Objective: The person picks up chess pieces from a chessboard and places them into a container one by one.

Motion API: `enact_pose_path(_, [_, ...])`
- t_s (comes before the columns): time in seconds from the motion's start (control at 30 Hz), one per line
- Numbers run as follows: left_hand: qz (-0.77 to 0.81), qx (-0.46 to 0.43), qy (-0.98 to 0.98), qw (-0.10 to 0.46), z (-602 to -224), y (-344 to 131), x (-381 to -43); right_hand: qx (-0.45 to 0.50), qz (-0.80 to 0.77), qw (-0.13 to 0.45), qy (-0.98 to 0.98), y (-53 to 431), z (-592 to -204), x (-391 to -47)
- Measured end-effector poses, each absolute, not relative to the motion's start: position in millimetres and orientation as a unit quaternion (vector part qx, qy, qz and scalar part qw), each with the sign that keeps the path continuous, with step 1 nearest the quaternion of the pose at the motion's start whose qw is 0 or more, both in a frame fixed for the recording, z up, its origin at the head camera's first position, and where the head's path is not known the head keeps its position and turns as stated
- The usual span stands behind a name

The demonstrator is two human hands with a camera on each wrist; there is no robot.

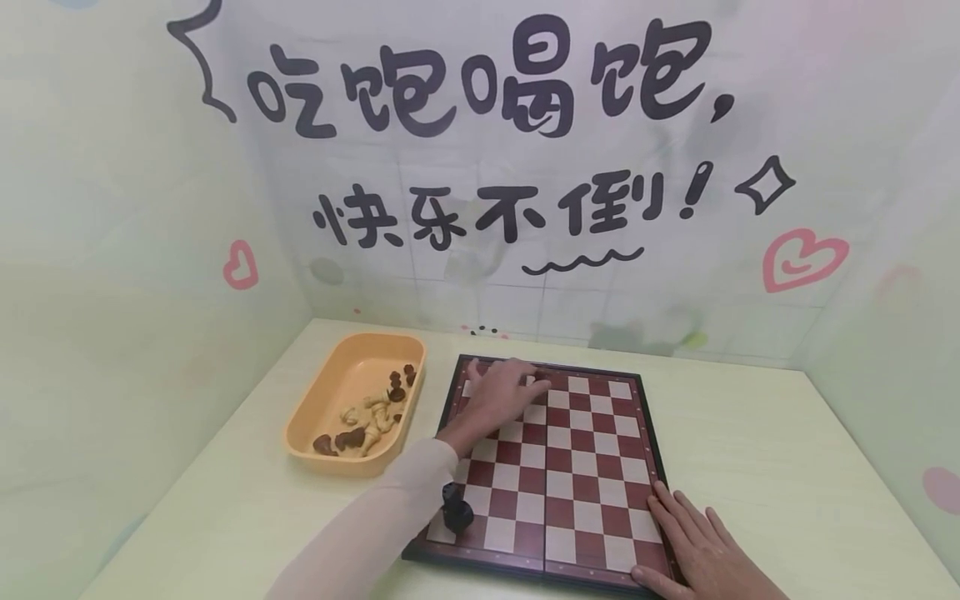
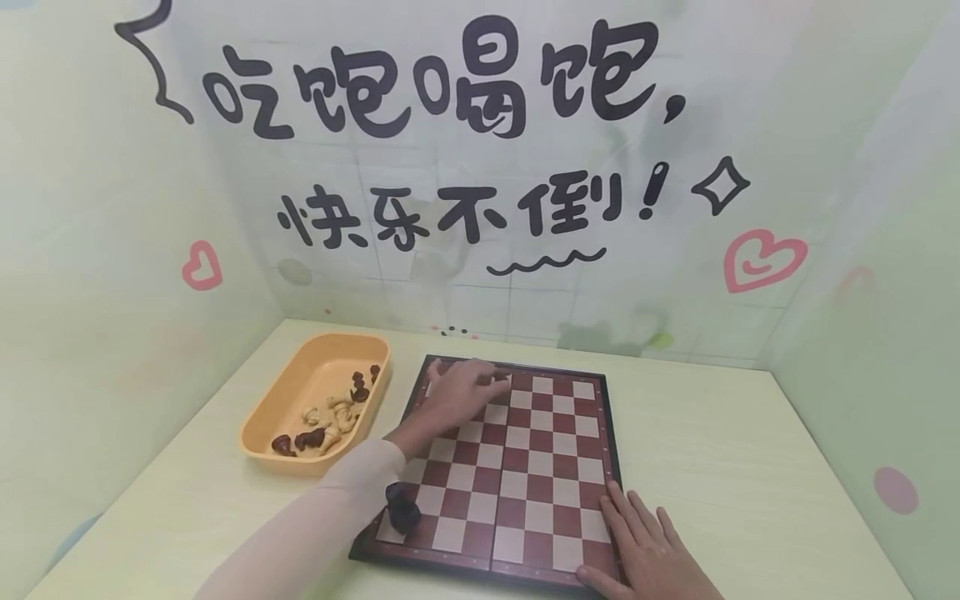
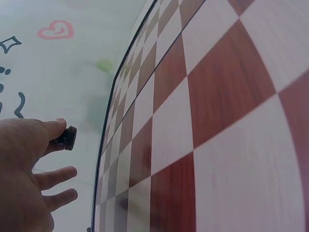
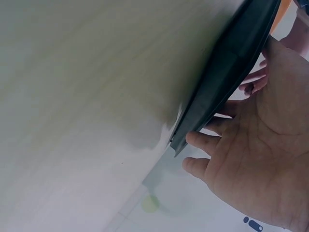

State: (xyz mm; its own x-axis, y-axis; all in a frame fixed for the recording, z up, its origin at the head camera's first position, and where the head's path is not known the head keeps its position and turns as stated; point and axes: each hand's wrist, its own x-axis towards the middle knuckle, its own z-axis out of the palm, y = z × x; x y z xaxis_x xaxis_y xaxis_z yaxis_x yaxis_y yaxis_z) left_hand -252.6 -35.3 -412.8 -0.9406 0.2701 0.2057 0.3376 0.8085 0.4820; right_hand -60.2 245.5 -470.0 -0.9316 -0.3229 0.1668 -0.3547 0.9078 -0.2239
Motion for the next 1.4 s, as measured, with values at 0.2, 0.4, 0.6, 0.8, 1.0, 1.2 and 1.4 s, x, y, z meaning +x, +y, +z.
enact_pose_path(0.2, [-0.278, -0.16, -0.945, 0.071, -410, -46, -253, 0.174, 0.127, 0.061, -0.975, 245, -470, -60])
enact_pose_path(0.4, [-0.285, -0.147, -0.945, 0.066, -410, -56, -254, 0.172, 0.128, 0.055, -0.975, 245, -469, -61])
enact_pose_path(0.6, [-0.282, -0.135, -0.948, 0.062, -407, -66, -256, 0.176, 0.127, 0.055, -0.975, 245, -469, -61])
enact_pose_path(0.8, [-0.294, -0.122, -0.946, 0.068, -409, -74, -258, 0.173, 0.129, 0.053, -0.975, 245, -468, -61])
enact_pose_path(1.0, [-0.288, -0.113, -0.949, 0.067, -409, -81, -260, 0.169, 0.128, 0.051, -0.976, 244, -469, -60])
enact_pose_path(1.2, [-0.299, -0.125, -0.944, 0.068, -407, -92, -260, 0.164, 0.134, 0.044, -0.976, 243, -470, -61])
enact_pose_path(1.4, [-0.352, -0.112, -0.928, 0.054, -404, -102, -256, 0.154, 0.133, 0.034, -0.979, 243, -471, -62])
